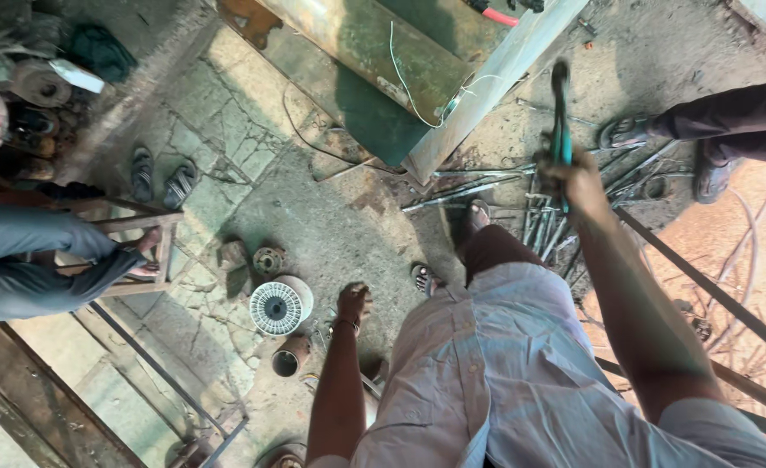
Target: The person uses pliers to pull a thin wire through a long metal tube, then rotates the tube to wind the wire into a coil inside. The person repeatedly adjusts the wire and tube to form a tight coil.
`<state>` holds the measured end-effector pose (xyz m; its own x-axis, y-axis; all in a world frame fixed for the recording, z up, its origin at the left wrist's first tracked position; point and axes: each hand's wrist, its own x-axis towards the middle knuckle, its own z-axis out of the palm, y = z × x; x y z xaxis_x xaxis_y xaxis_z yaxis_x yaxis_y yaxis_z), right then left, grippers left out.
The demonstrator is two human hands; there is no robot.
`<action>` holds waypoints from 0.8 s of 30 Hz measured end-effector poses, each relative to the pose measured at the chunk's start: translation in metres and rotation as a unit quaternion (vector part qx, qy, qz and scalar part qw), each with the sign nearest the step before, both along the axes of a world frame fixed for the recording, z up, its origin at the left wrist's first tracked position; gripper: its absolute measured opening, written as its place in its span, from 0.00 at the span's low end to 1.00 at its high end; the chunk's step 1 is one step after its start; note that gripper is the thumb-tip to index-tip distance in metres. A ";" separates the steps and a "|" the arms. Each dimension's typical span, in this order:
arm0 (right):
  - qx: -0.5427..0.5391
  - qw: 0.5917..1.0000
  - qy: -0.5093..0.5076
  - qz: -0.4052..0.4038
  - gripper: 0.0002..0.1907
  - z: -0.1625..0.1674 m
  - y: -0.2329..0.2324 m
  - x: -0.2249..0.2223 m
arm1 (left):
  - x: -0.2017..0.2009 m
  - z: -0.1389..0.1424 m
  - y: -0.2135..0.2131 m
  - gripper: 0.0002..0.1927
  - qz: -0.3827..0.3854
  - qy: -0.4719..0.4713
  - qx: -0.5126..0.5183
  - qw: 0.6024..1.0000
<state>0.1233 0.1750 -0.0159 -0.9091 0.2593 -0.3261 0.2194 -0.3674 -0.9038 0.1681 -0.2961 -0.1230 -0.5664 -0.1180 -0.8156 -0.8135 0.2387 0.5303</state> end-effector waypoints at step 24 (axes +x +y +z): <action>0.712 0.646 0.223 0.160 0.30 0.049 0.019 -0.296 | -0.053 0.005 0.044 0.17 0.137 -0.030 -0.019 0.990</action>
<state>-0.1724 0.1944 0.0332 -0.9115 -0.2173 0.3492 -0.3213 0.9062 -0.2747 0.1156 -0.2516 -0.1181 -0.4591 -0.2910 -0.8394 -0.8804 0.0229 0.4736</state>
